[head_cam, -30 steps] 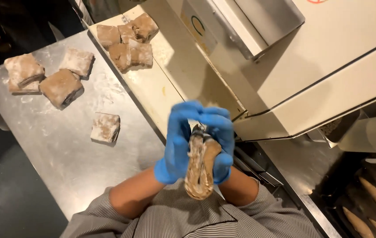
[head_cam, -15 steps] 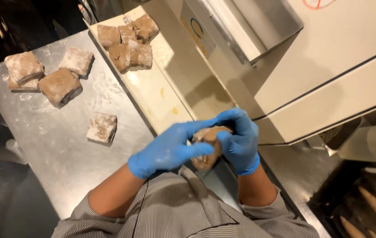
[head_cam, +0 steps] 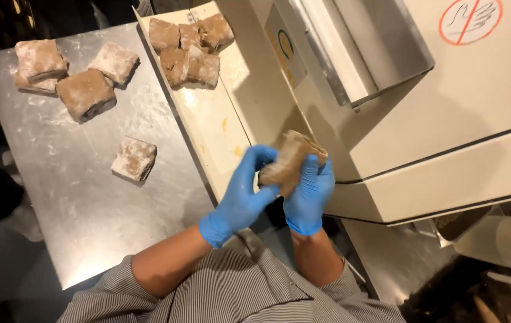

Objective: Shaping individual pieces of bread dough into long baguette shapes and placing them onto specialized baking trays.

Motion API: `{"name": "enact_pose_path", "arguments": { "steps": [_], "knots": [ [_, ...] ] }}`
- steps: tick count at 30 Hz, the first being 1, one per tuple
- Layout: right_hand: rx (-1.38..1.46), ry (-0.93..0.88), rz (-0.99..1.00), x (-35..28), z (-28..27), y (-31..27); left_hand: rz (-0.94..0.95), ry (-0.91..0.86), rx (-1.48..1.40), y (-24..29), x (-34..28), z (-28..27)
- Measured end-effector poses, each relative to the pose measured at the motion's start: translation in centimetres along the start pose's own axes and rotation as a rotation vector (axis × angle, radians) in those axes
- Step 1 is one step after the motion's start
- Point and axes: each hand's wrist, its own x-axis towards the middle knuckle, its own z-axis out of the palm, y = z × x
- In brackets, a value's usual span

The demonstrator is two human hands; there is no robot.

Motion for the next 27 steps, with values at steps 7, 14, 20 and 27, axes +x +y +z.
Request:
{"name": "enact_pose_path", "arguments": {
  "steps": [7, 14, 20, 27],
  "knots": [
    [-0.236, -0.077, -0.303, -2.5, -1.5, 5.4, -0.172, 0.265, -0.22, -1.3, 0.9, -2.9],
    [-0.625, -0.441, -0.199, 0.1, 5.2, -4.0, -0.083, -0.048, 0.143, 2.4, 2.5, -7.8],
    [-0.783, -0.68, -0.072, 11.1, 7.3, -11.3, -0.295, 0.122, 0.046, -2.4, 3.7, -16.6],
    [-1.004, -0.471, -0.497, 30.2, 1.9, -14.3, -0.657, 0.414, 1.459, -20.4, -7.1, -31.8]
  ]
}}
